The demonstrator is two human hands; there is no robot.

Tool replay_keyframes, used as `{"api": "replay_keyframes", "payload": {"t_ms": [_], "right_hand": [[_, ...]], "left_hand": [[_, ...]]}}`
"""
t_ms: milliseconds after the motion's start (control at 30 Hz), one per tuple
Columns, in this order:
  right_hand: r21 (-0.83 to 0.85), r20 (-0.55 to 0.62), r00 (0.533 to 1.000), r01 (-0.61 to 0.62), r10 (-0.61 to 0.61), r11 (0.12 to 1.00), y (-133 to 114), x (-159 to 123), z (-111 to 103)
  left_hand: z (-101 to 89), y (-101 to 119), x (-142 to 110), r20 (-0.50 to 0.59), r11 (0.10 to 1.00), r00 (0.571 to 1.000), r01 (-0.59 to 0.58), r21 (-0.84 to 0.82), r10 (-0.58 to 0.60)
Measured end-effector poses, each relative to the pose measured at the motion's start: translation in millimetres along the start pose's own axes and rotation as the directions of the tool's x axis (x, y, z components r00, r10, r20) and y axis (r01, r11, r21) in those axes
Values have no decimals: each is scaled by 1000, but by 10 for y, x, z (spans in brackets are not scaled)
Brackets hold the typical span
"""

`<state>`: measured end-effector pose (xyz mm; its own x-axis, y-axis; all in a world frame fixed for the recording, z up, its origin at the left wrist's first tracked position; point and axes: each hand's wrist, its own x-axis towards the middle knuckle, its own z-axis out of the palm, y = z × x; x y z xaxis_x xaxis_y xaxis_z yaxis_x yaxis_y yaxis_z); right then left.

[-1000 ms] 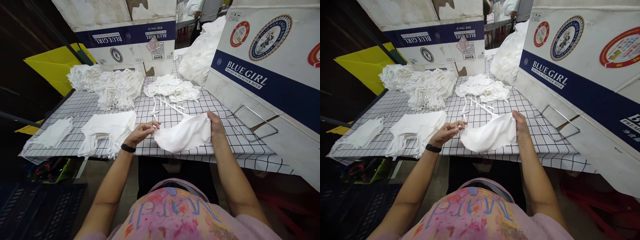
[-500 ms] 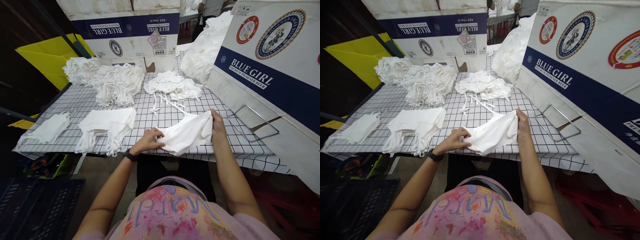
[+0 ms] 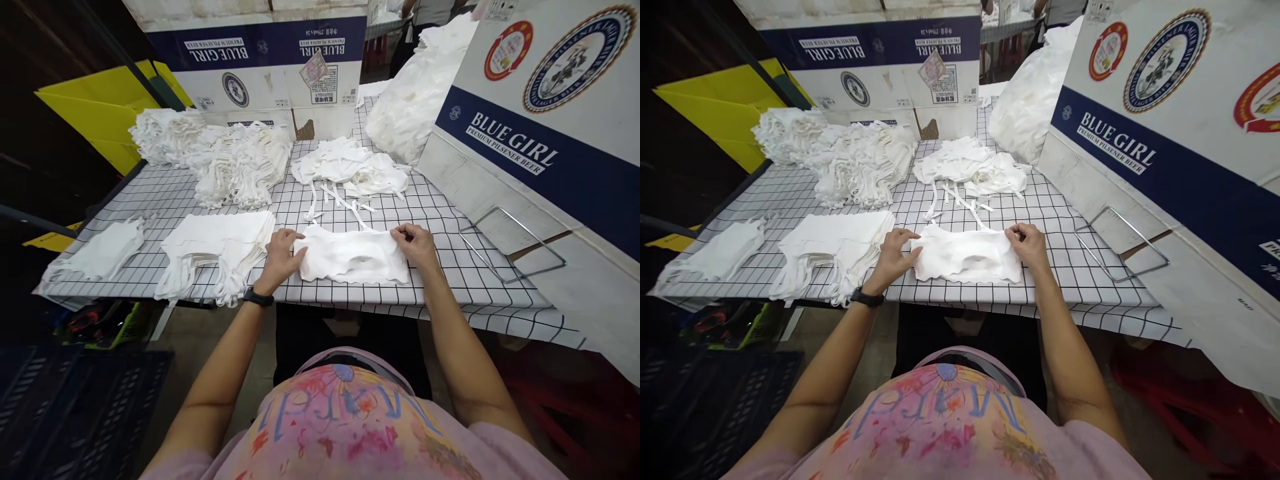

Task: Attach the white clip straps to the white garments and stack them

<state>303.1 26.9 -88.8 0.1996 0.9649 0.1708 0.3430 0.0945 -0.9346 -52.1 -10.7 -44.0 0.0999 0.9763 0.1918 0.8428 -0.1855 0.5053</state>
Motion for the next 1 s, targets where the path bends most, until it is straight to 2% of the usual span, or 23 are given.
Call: {"api": "replay_keyframes", "payload": {"t_ms": [67, 167, 267, 533, 633, 733, 800, 867, 1000], "right_hand": [[-39, -2, 1000, 8, -8, 999, 27, 6, -5], [-55, 11, 1000, 0, 1, 999, 75, 22, -20], [-47, 16, 1000, -18, 19, 999, 110, 35, -26], [-85, 19, 999, -28, 30, 996, 86, 19, -22], [-138, 25, 1000, -14, 18, 990, 57, -2, -33], [-206, 33, 999, -13, 20, 978, 60, -8, -43], [-233, 43, 999, -17, 27, 972, 71, 3, -43], [-266, 51, 998, -14, 28, 964, 59, 14, -40], [-319, 92, 995, 56, -28, 946, -42, -16, -51]], "left_hand": [[95, 37, -134, 49, 995, 994, -99, -28, 100], [151, 85, -311, 175, 976, 961, -201, -87, 214], [128, 70, -398, 223, 973, 948, -216, -84, 229], [-27, -53, -459, 210, 966, 948, -255, 47, 240], [3, -56, -485, 143, 983, 975, -178, 48, 170], [72, -32, -503, 59, 999, 998, 1, 44, -4], [121, -3, -513, 26, 985, 987, 155, 81, -158], [156, 36, -528, 25, 956, 963, 262, 132, -267], [199, 95, -595, -15, 947, 952, 305, 105, -305]]}}
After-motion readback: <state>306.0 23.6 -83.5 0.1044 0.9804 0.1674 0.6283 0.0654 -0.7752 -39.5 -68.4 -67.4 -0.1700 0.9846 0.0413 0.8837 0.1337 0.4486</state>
